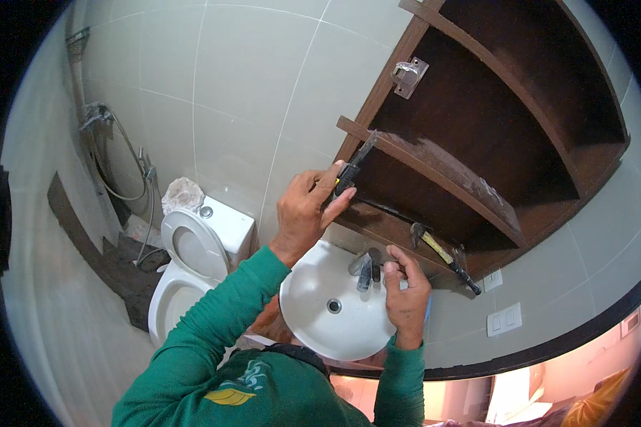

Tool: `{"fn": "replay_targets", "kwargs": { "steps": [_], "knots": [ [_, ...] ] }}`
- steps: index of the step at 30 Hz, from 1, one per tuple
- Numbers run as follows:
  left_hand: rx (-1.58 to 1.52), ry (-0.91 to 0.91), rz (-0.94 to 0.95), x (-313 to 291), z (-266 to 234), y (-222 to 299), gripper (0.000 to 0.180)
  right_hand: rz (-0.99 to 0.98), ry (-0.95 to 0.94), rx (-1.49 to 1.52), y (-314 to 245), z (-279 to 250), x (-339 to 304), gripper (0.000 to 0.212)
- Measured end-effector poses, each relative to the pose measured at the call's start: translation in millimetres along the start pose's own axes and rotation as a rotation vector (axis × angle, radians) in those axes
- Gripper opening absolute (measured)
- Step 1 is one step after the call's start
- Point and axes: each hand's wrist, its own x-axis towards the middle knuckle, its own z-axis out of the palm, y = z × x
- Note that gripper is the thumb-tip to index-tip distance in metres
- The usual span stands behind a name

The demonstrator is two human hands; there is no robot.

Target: The person uses a hammer and a utility knife to repair a wooden cabinet mounted above a bathroom sink. They repeatedly strike the knife against the cabinet's edge and hinge area, likely to remove or adjust a component. The person handles the tools with both hands, focusing on the upper section of the cabinet.

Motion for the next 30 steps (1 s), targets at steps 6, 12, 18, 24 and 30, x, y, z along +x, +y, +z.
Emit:
{"fn": "replay_targets", "kwargs": {
  "steps": [6,12,18,24,30],
  "knots": [
    [-0.19,-0.142,-0.173,-36,-4,23,0.05,0.014,0.032,0.023,2,-1,0,0.038],
    [-0.555,-0.273,-0.537,-55,-18,68,0.03,-0.05,-0.195,0.064,-5,8,-14,0.046],
    [-0.549,-0.225,-0.519,-34,-26,64,0.025,-0.274,-0.276,-0.197,-31,35,-23,0.069],
    [-0.295,-0.704,-0.538,-5,-53,65,0.038,-0.268,-0.071,-0.154,-30,19,-27,0.051],
    [-0.098,-0.821,0.023,34,-94,67,0.06,-0.381,-0.196,-0.155,-62,-36,13,0.032]
  ]
}}
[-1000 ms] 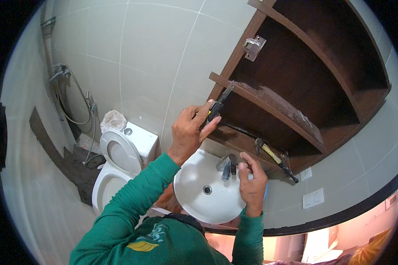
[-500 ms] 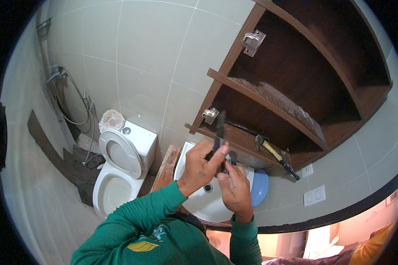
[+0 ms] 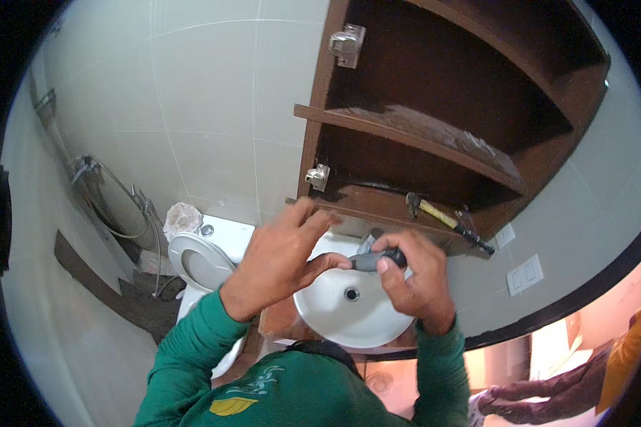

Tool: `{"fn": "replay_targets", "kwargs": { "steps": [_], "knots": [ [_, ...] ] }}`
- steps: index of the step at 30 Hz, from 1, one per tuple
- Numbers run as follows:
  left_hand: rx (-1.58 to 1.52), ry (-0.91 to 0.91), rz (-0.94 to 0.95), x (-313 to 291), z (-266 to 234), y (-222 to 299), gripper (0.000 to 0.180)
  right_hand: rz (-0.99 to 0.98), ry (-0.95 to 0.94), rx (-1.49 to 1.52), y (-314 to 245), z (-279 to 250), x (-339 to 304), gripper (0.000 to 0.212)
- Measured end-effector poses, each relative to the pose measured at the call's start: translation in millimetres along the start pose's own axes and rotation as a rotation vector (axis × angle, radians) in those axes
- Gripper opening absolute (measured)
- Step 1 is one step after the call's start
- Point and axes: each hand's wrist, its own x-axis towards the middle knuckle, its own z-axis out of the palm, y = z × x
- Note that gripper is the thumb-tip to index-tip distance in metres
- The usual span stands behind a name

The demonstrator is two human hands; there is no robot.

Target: The person uses a hammer and a utility knife to repair a wooden cabinet mounted above a bathroom sink. They repeatedly strike the knife against the cabinet's edge and hinge area, likely to remove or adjust a component. The person handles the tools with both hands, focusing on the upper section of the cabinet.

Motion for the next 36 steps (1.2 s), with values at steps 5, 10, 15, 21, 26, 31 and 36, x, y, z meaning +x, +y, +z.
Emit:
{"fn": "replay_targets", "kwargs": {
  "steps": [5,10,15,21,26,31,36],
  "knots": [
    [-0.27,-0.347,0.219,32,-20,4,0.068,-0.084,-0.105,0.097,-30,-23,36,0.033],
    [-0.44,-0.164,0.12,45,-32,-4,0.06,-0.008,0.003,0.375,-40,-7,61,0.048],
    [-0.399,-0.067,-0.038,93,-90,-39,0.063,-0.017,0.234,0.307,-18,-26,47,0.047],
    [-0.306,-0.252,0.088,169,-119,-25,0.048,0.199,0.303,0.238,14,-41,42,0.034],
    [0.002,-0.173,0.111,184,-126,-17,0.048,0.312,0.261,0.288,42,-34,43,0.034],
    [0.065,-0.088,0.178,188,-129,-16,0.052,0.392,0.244,0.197,60,-29,37,0.032],
    [0.078,-0.065,0.214,188,-126,-25,0.05,0.489,0.262,0.14,75,-32,23,0.032]
  ]
}}
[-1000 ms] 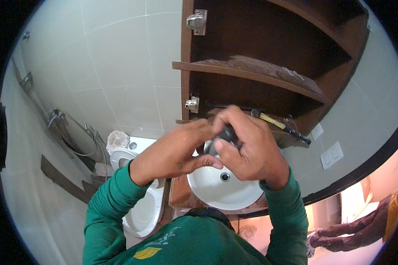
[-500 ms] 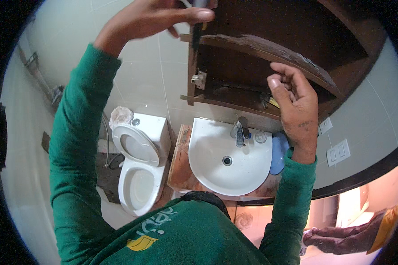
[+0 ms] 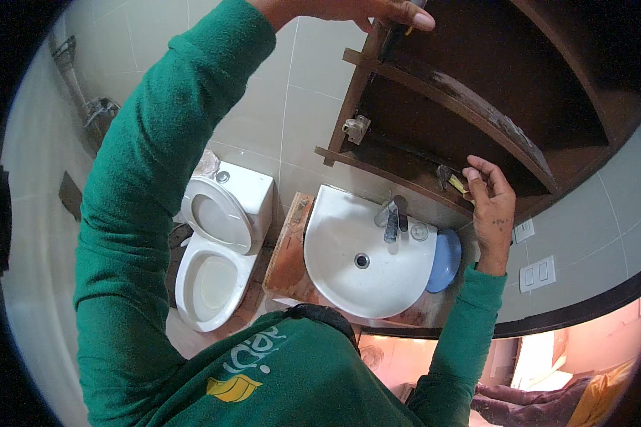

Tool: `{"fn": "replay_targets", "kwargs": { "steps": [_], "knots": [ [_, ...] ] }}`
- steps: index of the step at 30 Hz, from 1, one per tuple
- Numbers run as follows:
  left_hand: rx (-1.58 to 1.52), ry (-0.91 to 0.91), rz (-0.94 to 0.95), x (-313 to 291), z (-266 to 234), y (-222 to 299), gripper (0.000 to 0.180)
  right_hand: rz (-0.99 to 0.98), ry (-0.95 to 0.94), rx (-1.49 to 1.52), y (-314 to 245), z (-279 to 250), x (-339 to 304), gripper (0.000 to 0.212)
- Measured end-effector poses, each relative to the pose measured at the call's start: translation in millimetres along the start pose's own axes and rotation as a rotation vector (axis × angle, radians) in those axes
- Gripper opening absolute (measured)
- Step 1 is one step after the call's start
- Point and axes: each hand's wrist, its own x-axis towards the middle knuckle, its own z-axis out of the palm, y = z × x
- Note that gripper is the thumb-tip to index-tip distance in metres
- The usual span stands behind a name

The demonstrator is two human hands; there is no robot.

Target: The person uses a hammer and a utility knife to repair a wooden cabinet mounted above a bathroom sink. They repeatedly strike the knife against the cabinet's edge and hinge area, likely to remove or adjust a component. The person handles the tools with both hands, focusing on the upper section of the cabinet.

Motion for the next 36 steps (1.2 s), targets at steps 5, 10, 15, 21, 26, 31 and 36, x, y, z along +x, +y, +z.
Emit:
{"fn": "replay_targets", "kwargs": {
  "steps": [5,10,15,21,26,31,36],
  "knots": [
    [-0.066,-0.008,-0.064,-2,-8,-4,0.047,-0.014,-0.017,-0.014,5,0,0,0.03],
    [-0.049,0.002,-0.056,-2,-11,-4,0.049,0.0,-0.012,-0.011,13,5,-2,0.03],
    [-0.056,-0.006,-0.041,3,4,-6,0.049,0.064,0.01,-0.001,28,-5,-10,0.031],
    [-0.091,0.038,0.062,-33,24,5,0.053,-0.071,-0.156,-0.032,-16,-22,-46,0.031],
    [-0.309,0.103,-0.257,-136,33,7,0.044,-0.781,-0.691,-0.223,-139,46,-77,0.024],
    [-0.498,0.245,-0.442,-191,62,-10,0.042,-1.148,-0.788,-0.308,-175,97,-138,0.028],
    [-0.505,0.316,-0.469,-204,81,-5,0.044,-1.102,-0.817,-0.364,-180,109,-171,0.033]
  ]
}}
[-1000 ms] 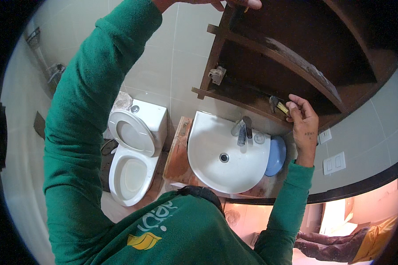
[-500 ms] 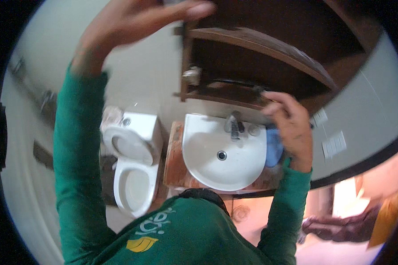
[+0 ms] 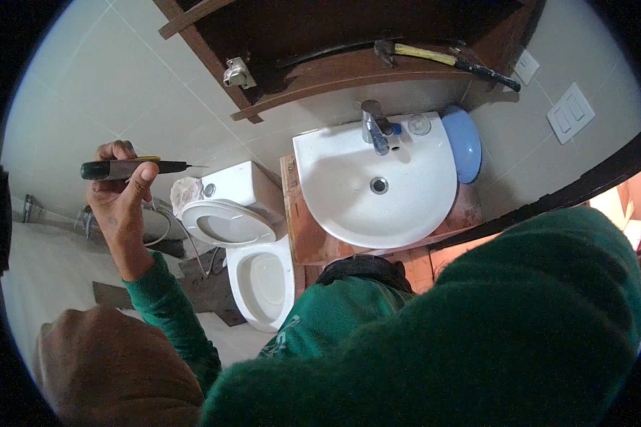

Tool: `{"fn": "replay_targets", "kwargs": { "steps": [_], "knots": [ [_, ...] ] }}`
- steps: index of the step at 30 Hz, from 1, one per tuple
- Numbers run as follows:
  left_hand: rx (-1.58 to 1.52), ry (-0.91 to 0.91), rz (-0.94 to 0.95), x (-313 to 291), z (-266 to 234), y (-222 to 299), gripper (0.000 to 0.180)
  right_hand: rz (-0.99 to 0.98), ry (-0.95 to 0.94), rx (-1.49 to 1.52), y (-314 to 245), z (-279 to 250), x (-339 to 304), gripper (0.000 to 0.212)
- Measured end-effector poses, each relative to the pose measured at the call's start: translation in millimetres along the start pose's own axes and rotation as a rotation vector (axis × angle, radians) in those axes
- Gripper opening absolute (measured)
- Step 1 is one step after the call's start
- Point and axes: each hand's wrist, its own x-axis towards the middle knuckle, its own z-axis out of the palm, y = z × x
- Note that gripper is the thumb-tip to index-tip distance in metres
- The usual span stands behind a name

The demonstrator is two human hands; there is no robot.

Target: The person uses a hammer and a utility knife to repair a wooden cabinet mounted above a bathroom sink. They repeatedly strike the knife against the cabinet's edge and hinge area, likely to remove or adjust a component. The person handles the tools with both hands, focusing on the upper section of the cabinet.

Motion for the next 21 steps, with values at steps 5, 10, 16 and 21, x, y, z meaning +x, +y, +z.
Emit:
{"fn": "replay_targets", "kwargs": {
  "steps": [5,10,16,21],
  "knots": [
    [-0.138,0.101,-0.034,-28,-27,-6,0.042,-0.04,0.019,0.046,-9,-2,2,0.04],
    [-0.521,0.232,-0.057,-71,-12,-25,0.052,0.05,0.087,0.221,10,-2,1,0.048],
    [-1.038,0.393,-0.343,-132,99,-8,0.044,0.831,0.332,1.033,100,52,-51,0.058],
    [-0.825,0.059,-0.466,-156,126,-5,0.037,0.801,0.765,1.221,93,80,-62,0.05]
  ]
}}
